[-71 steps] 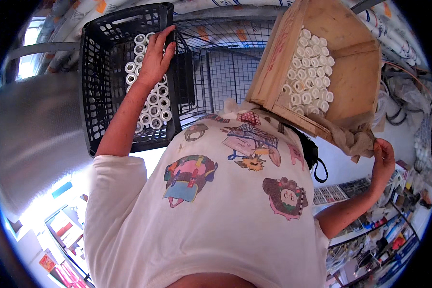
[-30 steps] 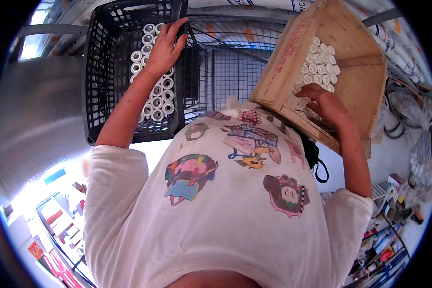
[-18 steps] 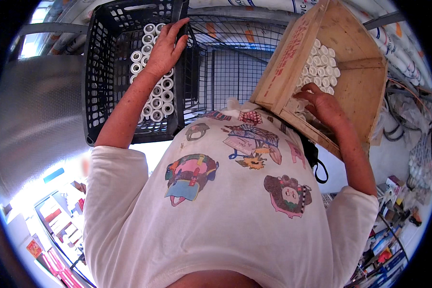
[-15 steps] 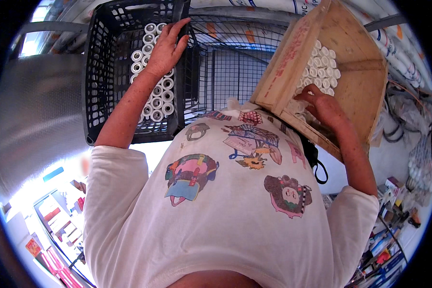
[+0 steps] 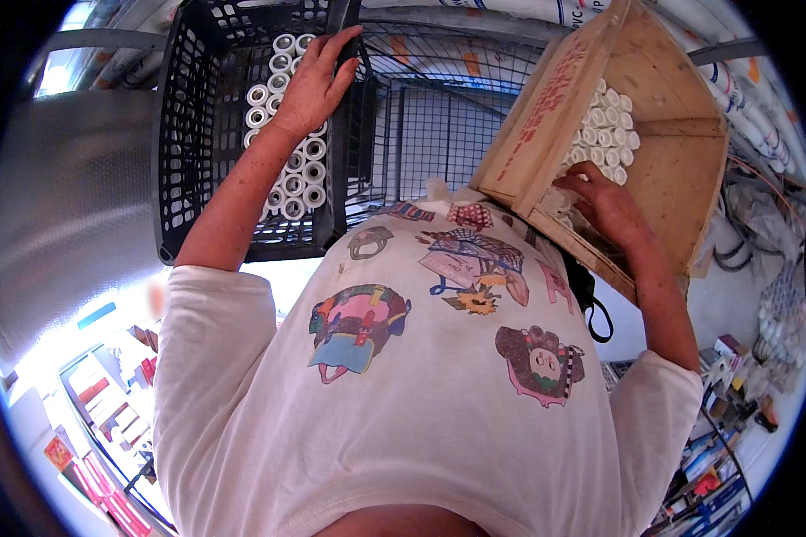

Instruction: The person transfers small white plastic pipe connectors from a wooden crate into a black plastic basket. They pick up the connectors by hand, often in small groups, and place them into the basket, arranging them in rows. The task is performed in a repetitive cycle of picking and placing.

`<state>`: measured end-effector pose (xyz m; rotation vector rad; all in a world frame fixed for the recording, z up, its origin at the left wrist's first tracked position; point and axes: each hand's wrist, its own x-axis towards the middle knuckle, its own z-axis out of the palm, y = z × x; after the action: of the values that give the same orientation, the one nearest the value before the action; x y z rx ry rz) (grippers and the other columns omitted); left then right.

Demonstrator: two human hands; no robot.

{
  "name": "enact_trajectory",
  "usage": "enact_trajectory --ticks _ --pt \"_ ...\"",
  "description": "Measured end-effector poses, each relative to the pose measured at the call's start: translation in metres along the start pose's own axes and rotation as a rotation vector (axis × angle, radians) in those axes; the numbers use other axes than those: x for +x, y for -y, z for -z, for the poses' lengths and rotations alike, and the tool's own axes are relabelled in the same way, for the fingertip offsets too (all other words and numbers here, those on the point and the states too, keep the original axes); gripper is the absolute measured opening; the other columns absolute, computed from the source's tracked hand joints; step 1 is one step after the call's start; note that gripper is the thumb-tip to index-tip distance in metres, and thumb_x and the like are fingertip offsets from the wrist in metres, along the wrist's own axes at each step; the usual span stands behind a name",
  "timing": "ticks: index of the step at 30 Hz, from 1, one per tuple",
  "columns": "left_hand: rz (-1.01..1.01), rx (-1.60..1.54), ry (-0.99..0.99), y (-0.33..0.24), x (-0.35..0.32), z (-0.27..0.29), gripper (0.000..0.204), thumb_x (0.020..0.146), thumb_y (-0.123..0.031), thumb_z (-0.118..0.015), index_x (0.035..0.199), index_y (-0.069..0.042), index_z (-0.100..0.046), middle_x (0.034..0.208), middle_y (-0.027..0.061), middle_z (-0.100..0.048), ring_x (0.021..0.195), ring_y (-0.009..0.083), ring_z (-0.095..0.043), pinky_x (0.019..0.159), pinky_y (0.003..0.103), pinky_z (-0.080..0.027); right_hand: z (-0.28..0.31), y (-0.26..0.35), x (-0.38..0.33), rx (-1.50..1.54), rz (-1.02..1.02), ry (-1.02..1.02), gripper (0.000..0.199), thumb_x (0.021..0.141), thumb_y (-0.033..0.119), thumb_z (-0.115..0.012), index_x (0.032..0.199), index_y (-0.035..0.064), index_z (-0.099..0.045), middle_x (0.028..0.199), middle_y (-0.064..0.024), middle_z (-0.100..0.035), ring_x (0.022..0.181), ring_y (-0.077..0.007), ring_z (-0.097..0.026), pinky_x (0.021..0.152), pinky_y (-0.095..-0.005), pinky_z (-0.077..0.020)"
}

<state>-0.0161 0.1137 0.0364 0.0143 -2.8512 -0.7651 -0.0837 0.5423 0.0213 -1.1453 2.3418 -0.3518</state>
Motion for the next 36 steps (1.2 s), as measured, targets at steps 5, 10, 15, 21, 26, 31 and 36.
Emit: enact_trajectory --ticks 5,10,15,21,26,31,36 --pt "-0.013 0.006 -0.006 0.003 0.000 0.000 0.042 0.089 -0.025 -0.046 0.130 -0.020 -0.038 0.119 0.0173 -0.043 0.106 0.0350 -0.048 0.090 0.038 -0.041 0.003 0.003 0.001 -0.014 -0.043 0.046 0.039 0.074 -0.001 -0.060 0.108 0.0170 -0.057 0.113 -0.0037 -0.050 0.090 -0.0277 -0.058 0.076 -0.0372 -0.0501" --pt "0.007 0.005 -0.003 0.003 0.000 -0.001 0.042 0.090 -0.026 -0.046 0.130 -0.021 -0.038 0.118 0.0170 -0.044 0.105 0.0346 -0.049 0.089 0.038 -0.042 0.000 0.002 0.000 -0.022 -0.087 0.094 0.040 0.075 0.000 -0.058 0.111 0.0177 -0.056 0.116 -0.0051 -0.049 0.090 -0.0289 -0.058 0.077 -0.0375 -0.0497" --pt "0.006 0.003 0.003 0.002 0.000 0.000 0.042 0.090 -0.026 -0.046 0.131 -0.022 -0.038 0.118 0.0164 -0.044 0.106 0.0341 -0.049 0.089 0.038 -0.042 -0.001 0.005 0.001 0.028 -0.112 0.107 0.038 0.077 0.001 -0.057 0.113 0.0154 -0.055 0.117 -0.0069 -0.049 0.093 -0.0307 -0.057 0.080 -0.0386 -0.0482" --pt "0.007 0.011 0.001 0.003 -0.001 0.000 0.042 0.089 -0.026 -0.046 0.131 -0.022 -0.037 0.119 0.0164 -0.044 0.107 0.0342 -0.048 0.090 0.038 -0.041 -0.007 0.005 0.006 0.103 -0.082 0.067 0.038 0.080 0.006 -0.055 0.116 0.0184 -0.054 0.108 -0.0110 -0.051 0.091 -0.0310 -0.056 0.078 -0.0386 -0.0473" --pt "0.029 0.017 0.009 0.003 0.001 -0.001 0.042 0.089 -0.025 -0.047 0.130 -0.022 -0.038 0.119 0.0164 -0.043 0.108 0.0342 -0.048 0.090 0.038 -0.042 -0.015 0.001 0.012 0.066 -0.116 0.070 0.035 0.076 0.004 -0.057 0.110 0.0117 -0.055 0.103 -0.0127 -0.051 0.090 -0.0326 -0.056 0.076 -0.0392 -0.0471" --pt "-0.004 0.025 -0.010 0.002 0.000 0.000 0.043 0.089 -0.025 -0.048 0.130 -0.022 -0.038 0.119 0.0159 -0.044 0.107 0.0339 -0.048 0.089 0.037 -0.042 -0.027 -0.007 0.019 -0.017 -0.118 0.000 0.029 0.071 0.002 -0.059 0.100 0.0062 -0.056 0.099 -0.0134 -0.052 0.084 -0.0345 -0.057 0.070 -0.0408 -0.0483" --pt "0.002 0.043 -0.008 0.001 0.000 0.001 0.043 0.089 -0.026 -0.047 0.131 -0.023 -0.037 0.118 0.0154 -0.044 0.106 0.0329 -0.049 0.088 0.037 -0.042 -0.029 -0.011 0.021 -0.061 -0.100 -0.067 0.022 0.071 0.004 -0.057 0.093 0.0055 -0.056 0.092 -0.0136 -0.055 0.079 -0.0347 -0.059 0.065 -0.0418 -0.0487"
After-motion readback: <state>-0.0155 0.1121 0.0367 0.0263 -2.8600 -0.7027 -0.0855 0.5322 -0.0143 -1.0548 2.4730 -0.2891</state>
